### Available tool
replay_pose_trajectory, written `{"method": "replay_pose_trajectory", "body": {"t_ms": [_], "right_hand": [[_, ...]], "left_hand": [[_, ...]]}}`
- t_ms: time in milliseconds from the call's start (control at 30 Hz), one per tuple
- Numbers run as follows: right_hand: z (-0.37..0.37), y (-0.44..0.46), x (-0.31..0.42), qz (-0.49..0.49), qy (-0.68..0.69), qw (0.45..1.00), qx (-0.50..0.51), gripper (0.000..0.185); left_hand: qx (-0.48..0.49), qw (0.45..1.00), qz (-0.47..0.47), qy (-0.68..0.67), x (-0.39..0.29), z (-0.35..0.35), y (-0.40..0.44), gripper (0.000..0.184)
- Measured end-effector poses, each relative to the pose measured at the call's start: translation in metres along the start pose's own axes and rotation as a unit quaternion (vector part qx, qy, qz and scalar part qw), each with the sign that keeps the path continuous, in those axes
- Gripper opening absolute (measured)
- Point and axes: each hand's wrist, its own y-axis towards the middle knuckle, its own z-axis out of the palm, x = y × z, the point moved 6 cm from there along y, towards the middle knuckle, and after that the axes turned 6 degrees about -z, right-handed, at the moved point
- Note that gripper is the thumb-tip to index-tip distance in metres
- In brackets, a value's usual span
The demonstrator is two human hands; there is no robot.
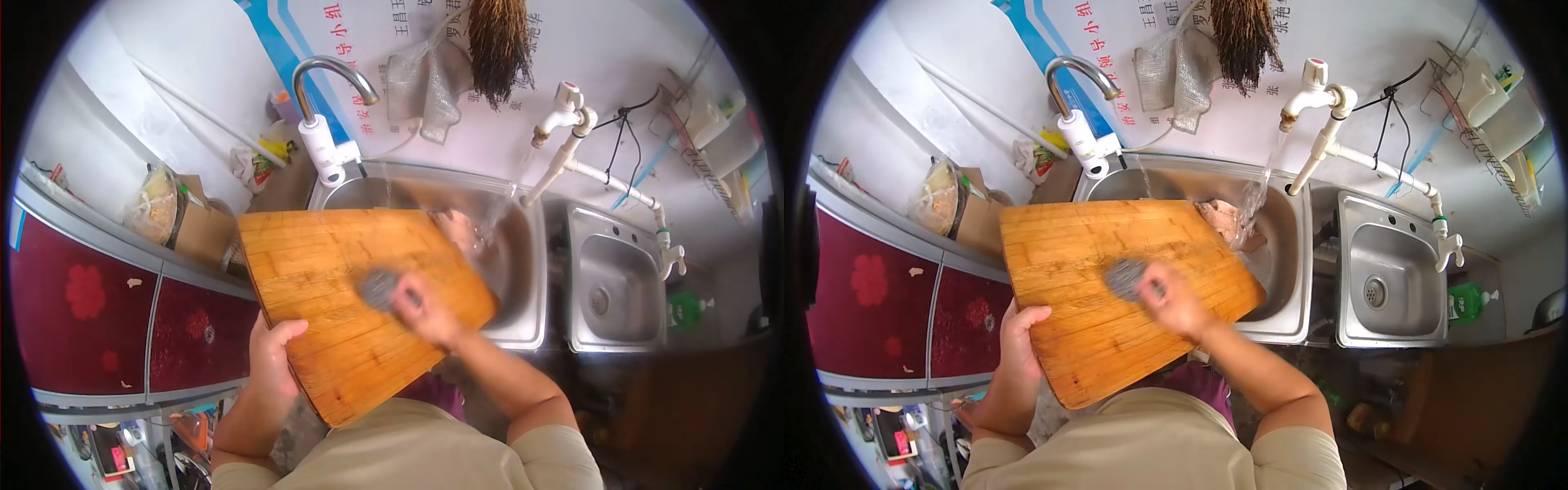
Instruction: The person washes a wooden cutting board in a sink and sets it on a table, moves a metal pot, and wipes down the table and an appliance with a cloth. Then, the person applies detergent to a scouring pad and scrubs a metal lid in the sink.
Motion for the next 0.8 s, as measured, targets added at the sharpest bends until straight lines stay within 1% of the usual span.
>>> {"method": "replay_pose_trajectory", "body": {"t_ms": [33,100,167,200,233,267,300,367,433,467,533,567,600,667,767,800], "right_hand": [[-0.012,0.000,-0.043,0.047,-0.030,0.997,-0.044,0.013],[-0.052,-0.009,-0.109,0.101,-0.204,0.968,-0.105,0.015],[-0.080,-0.021,-0.191,0.143,-0.303,0.936,-0.109,0.018],[-0.093,-0.026,-0.211,0.233,-0.308,0.916,-0.104,0.017],[-0.103,-0.037,-0.255,0.280,-0.350,0.890,-0.091,0.020],[-0.108,-0.045,-0.289,0.273,-0.304,0.907,-0.104,0.021],[-0.102,-0.034,-0.278,0.210,-0.274,0.932,-0.109,0.021],[-0.082,-0.018,-0.232,0.140,-0.112,0.975,-0.133,0.029],[-0.053,0.008,-0.142,0.087,0.021,0.992,-0.091,0.042],[-0.042,0.024,-0.086,0.045,0.021,0.998,-0.028,0.047],[-0.020,0.036,-0.047,0.009,0.003,0.996,0.087,0.046],[-0.017,0.037,-0.037,-0.031,-0.006,0.997,0.064,0.037],[-0.021,0.035,-0.048,-0.011,-0.034,0.999,0.029,0.036],[-0.036,0.029,-0.097,0.026,-0.089,0.995,-0.038,0.035],[-0.065,0.039,-0.152,0.034,-0.243,0.966,-0.079,0.032],[-0.058,0.044,-0.159,0.043,-0.238,0.968,-0.071,0.034]], "left_hand": [[-0.009,1.000,0.002,0.003,0.000,-0.002,0.000,0.045],[-0.026,1.000,0.011,0.006,0.002,-0.004,-0.002,0.045],[-0.033,0.999,0.035,0.005,0.001,-0.003,-0.005,0.045],[-0.021,0.999,0.039,0.005,0.001,0.000,-0.005,0.046],[-0.010,0.999,0.042,0.005,0.000,0.003,-0.005,0.046],[0.003,0.999,0.049,0.003,-0.002,0.005,-0.005,0.047],[-0.003,0.998,0.055,0.006,-0.004,0.003,-0.004,0.047],[-0.014,0.998,0.059,0.012,-0.004,-0.002,-0.001,0.047],[-0.015,0.999,0.049,0.008,-0.007,-0.003,0.002,0.047],[-0.015,0.999,0.044,0.007,-0.008,-0.002,0.003,0.047],[-0.028,0.999,0.043,0.018,-0.010,0.002,0.003,0.048],[-0.035,0.998,0.044,0.023,-0.012,0.003,0.003,0.048],[-0.042,0.998,0.044,0.026,-0.011,0.003,0.003,0.048],[-0.056,0.997,0.046,0.027,-0.010,0.002,0.005,0.050],[-0.044,0.997,0.066,0.021,-0.011,0.004,0.007,0.052],[-0.045,0.997,0.067,0.019,-0.013,0.008,0.008,0.053]]}}
